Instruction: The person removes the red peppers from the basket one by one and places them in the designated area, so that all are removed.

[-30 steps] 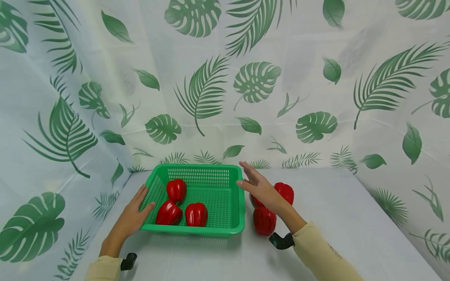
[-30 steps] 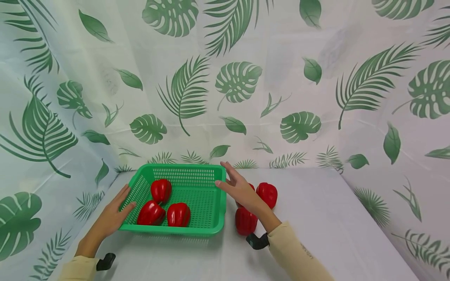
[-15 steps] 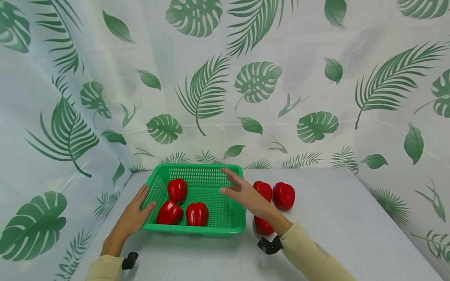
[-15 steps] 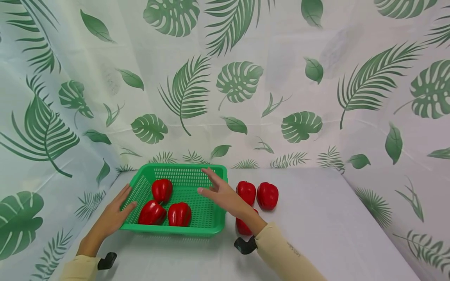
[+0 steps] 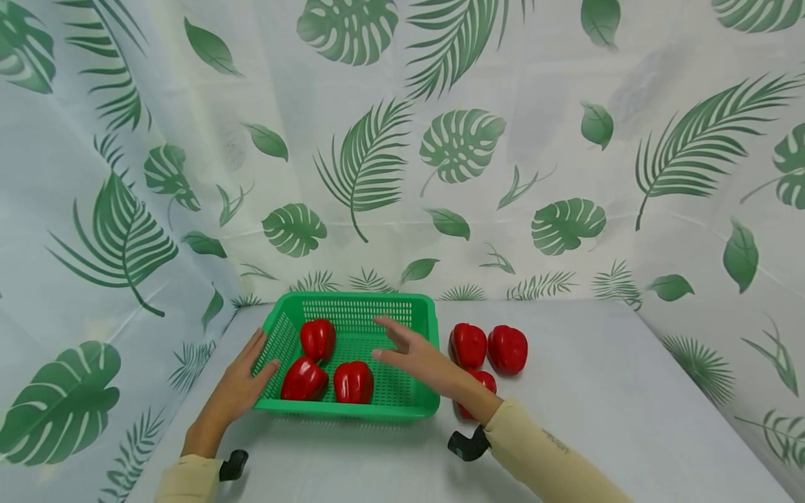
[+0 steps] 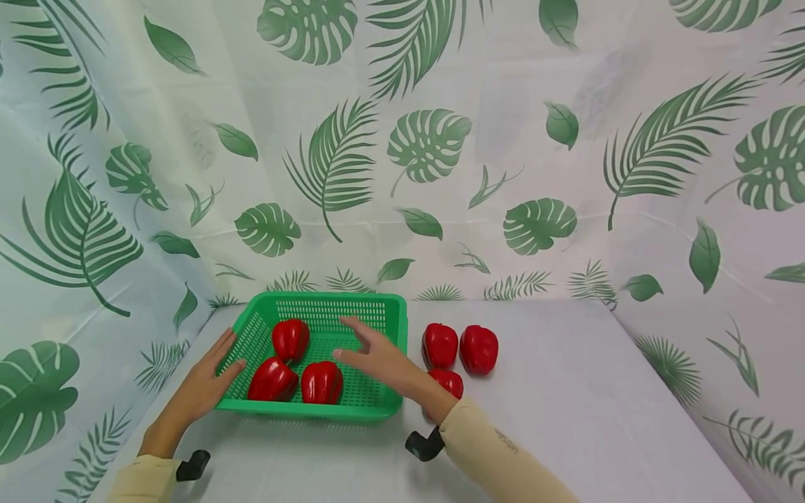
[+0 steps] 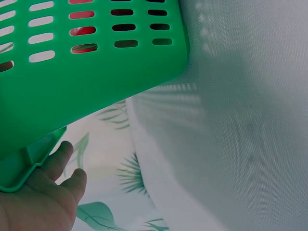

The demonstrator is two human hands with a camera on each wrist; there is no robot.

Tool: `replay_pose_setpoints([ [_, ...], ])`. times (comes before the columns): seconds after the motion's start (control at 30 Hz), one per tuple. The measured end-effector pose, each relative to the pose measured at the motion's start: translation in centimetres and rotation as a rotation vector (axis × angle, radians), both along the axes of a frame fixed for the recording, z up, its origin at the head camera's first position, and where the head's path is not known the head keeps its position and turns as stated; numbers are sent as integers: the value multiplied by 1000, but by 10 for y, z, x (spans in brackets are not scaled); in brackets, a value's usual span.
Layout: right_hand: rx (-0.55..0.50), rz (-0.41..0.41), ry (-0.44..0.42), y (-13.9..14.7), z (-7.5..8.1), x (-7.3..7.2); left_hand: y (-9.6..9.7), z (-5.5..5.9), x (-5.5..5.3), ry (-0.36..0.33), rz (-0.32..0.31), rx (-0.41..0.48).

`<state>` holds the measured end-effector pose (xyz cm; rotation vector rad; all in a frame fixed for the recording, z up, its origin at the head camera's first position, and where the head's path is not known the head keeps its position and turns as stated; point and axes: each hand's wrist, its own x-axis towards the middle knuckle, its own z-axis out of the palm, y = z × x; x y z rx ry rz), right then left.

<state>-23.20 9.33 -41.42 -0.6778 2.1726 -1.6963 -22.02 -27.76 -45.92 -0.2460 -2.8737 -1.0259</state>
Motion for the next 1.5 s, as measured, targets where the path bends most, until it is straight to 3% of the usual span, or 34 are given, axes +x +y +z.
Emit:
replay_pose_setpoints([
  [0.47, 91, -39, -93, -29, -16, 0, 1, -3, -1, -7, -9, 12],
  [0.9, 98, -35, -144, -39, -31, -1, 3, -1, 0, 9, -14, 13],
  [1.5, 207, 0, -166, -45, -35, -8, -1, -1, 0, 3, 7, 9],
])
